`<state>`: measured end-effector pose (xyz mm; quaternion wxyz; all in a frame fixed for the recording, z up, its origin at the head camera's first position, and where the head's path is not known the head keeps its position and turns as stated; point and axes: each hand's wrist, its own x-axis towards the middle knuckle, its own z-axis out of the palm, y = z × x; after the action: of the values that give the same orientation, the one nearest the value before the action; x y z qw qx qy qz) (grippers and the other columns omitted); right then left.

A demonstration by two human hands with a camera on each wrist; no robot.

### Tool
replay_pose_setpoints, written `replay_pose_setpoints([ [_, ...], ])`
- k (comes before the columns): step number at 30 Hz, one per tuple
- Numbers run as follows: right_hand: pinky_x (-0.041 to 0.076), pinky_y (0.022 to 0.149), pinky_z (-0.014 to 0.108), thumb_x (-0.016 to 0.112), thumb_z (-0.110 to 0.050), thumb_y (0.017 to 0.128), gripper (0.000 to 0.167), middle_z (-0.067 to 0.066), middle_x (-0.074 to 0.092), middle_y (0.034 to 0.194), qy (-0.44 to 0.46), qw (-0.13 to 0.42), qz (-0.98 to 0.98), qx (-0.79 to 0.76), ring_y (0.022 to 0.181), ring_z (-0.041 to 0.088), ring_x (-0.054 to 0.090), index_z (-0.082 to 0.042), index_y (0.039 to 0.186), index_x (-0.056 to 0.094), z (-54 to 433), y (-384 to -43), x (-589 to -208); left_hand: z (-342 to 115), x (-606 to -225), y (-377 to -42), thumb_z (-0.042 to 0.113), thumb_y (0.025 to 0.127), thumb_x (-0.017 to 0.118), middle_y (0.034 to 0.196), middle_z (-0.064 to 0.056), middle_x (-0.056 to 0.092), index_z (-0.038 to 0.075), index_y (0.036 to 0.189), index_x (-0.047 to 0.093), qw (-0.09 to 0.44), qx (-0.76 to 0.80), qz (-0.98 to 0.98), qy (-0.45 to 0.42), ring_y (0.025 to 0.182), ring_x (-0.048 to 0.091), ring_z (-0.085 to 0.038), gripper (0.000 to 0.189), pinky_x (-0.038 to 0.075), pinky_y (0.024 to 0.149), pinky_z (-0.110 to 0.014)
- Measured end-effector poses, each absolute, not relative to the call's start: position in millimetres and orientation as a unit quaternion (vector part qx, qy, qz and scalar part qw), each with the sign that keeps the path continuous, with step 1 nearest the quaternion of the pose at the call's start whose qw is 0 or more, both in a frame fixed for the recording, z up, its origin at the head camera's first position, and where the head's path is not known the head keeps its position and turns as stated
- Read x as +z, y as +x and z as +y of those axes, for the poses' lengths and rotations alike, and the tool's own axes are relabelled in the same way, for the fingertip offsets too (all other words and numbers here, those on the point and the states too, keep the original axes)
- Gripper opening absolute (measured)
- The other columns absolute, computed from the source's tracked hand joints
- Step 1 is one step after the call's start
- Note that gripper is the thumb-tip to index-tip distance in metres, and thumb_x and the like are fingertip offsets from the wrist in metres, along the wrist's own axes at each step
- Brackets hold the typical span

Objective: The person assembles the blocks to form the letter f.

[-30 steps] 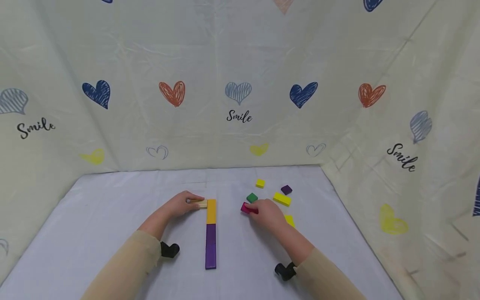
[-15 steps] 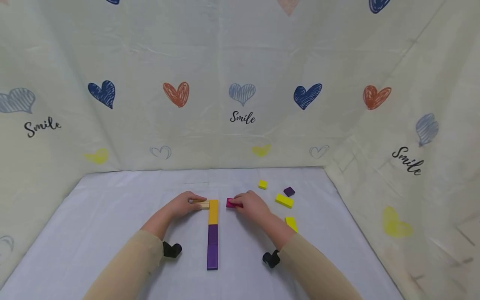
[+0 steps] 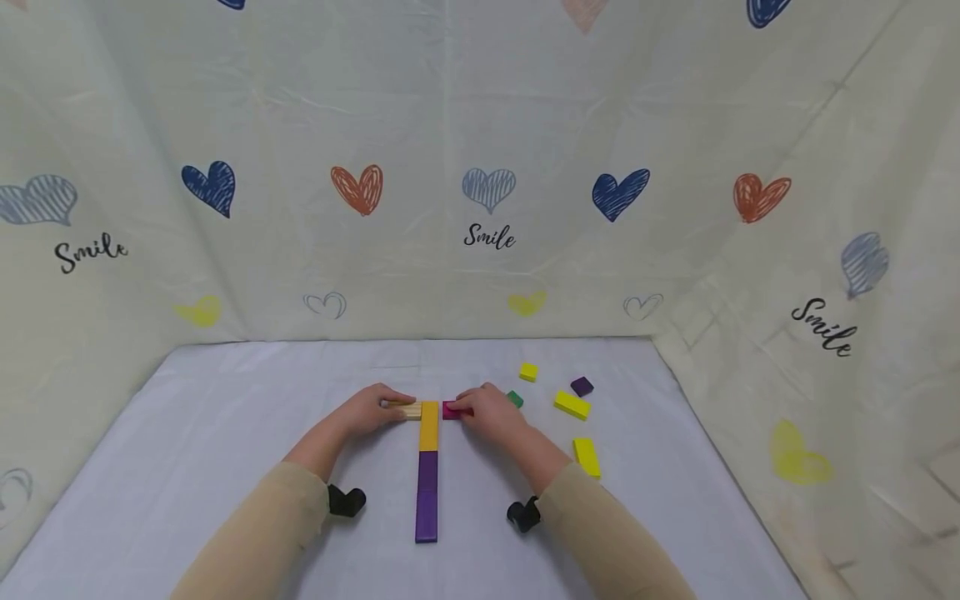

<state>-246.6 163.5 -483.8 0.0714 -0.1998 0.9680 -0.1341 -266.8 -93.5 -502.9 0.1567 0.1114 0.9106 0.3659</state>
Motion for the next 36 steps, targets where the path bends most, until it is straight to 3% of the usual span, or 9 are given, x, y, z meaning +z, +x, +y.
replay_pose_setpoints([
  [20, 0.049, 0.097, 0.036, 0.069, -0.022, 0.094, 0.033, -0.006, 0.067, 0.124, -0.192, 0.080, 0.967, -0.147, 0.114, 0.019, 0.056, -0.029, 0.126, 0.070, 158.7, -247.9, -489.4, -92.7, -500.6, -265.5, 0.025, 0.093, 0.070, 0.129, -0.006, 0.060, 0.029, 0.121, 0.073, 0.163, 0.364, 0.911, 0.106, 0.127, 0.049, -0.030, 0.029, 0.035, 0.109, -0.053],
  [36, 0.046, 0.103, 0.042, 0.070, -0.027, 0.093, 0.029, 0.003, 0.062, 0.126, -0.172, 0.042, 0.971, -0.160, 0.120, 0.024, 0.052, -0.025, 0.122, 0.073, 160.4, -243.1, -482.4, -92.7, -499.8, -264.8, 0.027, 0.093, 0.070, 0.131, -0.006, 0.059, 0.031, 0.122, 0.073, 0.168, 0.365, 0.911, 0.095, 0.128, 0.048, -0.030, 0.029, 0.035, 0.109, -0.054],
])
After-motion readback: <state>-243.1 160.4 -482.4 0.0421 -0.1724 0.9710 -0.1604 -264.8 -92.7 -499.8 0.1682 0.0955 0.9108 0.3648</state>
